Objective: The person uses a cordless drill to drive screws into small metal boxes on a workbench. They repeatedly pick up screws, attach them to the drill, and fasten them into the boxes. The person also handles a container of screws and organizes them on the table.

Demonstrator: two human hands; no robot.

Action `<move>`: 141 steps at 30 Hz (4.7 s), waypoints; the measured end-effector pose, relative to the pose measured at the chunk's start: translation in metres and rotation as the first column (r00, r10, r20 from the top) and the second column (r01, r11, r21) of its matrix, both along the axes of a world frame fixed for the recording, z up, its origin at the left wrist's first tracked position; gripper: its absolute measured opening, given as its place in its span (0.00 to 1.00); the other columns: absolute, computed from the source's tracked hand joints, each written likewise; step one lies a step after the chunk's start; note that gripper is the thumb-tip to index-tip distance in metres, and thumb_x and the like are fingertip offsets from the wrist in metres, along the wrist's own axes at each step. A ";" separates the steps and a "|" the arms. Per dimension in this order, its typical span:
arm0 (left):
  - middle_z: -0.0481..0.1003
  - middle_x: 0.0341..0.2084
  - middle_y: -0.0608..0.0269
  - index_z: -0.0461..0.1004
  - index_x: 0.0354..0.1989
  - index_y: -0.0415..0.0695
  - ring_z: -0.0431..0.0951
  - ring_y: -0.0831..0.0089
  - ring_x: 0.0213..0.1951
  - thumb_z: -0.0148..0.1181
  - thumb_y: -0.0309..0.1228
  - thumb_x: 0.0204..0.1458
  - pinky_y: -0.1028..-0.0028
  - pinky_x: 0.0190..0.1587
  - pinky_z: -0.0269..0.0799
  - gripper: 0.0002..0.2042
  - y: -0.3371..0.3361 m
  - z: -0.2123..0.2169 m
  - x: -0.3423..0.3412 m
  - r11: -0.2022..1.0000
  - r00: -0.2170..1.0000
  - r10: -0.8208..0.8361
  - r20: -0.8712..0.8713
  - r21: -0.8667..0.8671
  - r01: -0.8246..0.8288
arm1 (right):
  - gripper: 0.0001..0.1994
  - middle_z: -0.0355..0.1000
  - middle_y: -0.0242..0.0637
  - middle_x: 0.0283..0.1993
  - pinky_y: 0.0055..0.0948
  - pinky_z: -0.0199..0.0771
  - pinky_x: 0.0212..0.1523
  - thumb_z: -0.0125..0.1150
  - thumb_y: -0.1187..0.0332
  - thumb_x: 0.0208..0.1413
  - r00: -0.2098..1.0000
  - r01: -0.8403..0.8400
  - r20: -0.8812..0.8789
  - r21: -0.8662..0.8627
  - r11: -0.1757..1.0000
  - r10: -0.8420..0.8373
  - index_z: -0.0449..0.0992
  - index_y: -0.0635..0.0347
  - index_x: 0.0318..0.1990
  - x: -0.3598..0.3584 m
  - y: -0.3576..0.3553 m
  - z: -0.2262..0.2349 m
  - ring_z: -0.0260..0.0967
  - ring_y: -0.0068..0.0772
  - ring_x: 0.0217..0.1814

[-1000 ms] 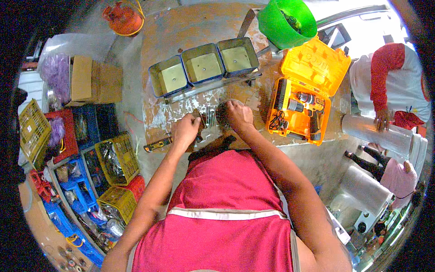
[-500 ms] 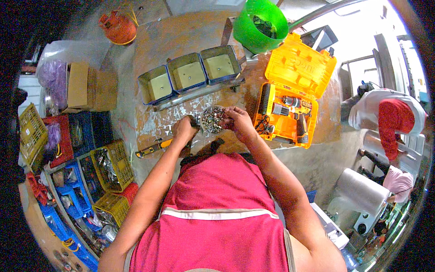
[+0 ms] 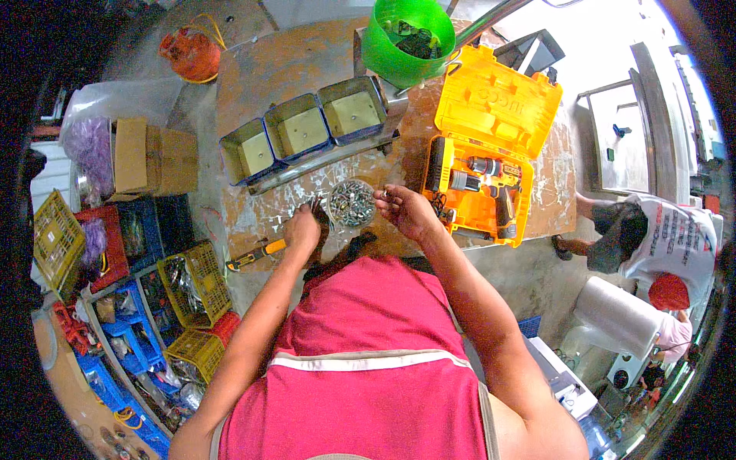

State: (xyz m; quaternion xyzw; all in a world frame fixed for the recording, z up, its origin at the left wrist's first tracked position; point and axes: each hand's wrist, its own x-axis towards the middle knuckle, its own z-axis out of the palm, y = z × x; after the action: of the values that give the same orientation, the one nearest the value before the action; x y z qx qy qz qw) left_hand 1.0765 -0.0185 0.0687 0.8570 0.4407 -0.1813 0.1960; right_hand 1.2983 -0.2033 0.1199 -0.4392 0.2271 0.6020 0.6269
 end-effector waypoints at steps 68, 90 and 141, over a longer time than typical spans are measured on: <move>0.83 0.32 0.42 0.77 0.42 0.36 0.86 0.45 0.35 0.60 0.31 0.51 0.50 0.41 0.80 0.13 0.006 -0.009 0.001 0.987 0.991 -0.131 0.016 0.095 0.129 | 0.11 0.78 0.46 0.43 0.45 0.79 0.46 0.66 0.68 0.54 -0.146 -0.145 0.846 -0.531 0.835 0.513 0.80 0.59 0.44 -0.037 -0.001 0.013 0.78 0.53 0.45; 0.81 0.32 0.50 0.78 0.45 0.37 0.83 0.54 0.37 0.55 0.38 0.61 0.57 0.42 0.77 0.16 0.113 0.151 0.197 0.974 0.781 -0.071 0.620 -0.127 0.189 | 0.09 0.76 0.38 0.45 0.45 0.76 0.51 0.56 0.65 0.59 -0.651 -0.256 0.558 -0.800 0.543 0.515 0.82 0.54 0.41 -0.057 0.040 -0.012 0.75 0.43 0.53; 0.76 0.35 0.64 0.74 0.48 0.39 0.81 0.75 0.35 0.55 0.31 0.65 0.72 0.37 0.78 0.09 0.022 0.090 0.026 0.485 0.703 0.636 0.318 -0.873 -0.044 | 0.09 0.80 0.32 0.43 0.27 0.78 0.40 0.61 0.69 0.67 0.902 -0.041 0.431 0.035 0.999 0.022 0.78 0.61 0.50 -0.048 -0.007 -0.004 0.72 0.22 0.34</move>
State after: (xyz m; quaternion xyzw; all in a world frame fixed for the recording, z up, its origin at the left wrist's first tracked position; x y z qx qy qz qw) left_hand 1.1030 0.0035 0.1589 0.5596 0.3881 -0.0310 0.7316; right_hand 1.2506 -0.2103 0.1162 -0.5513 0.0632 0.5050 0.6611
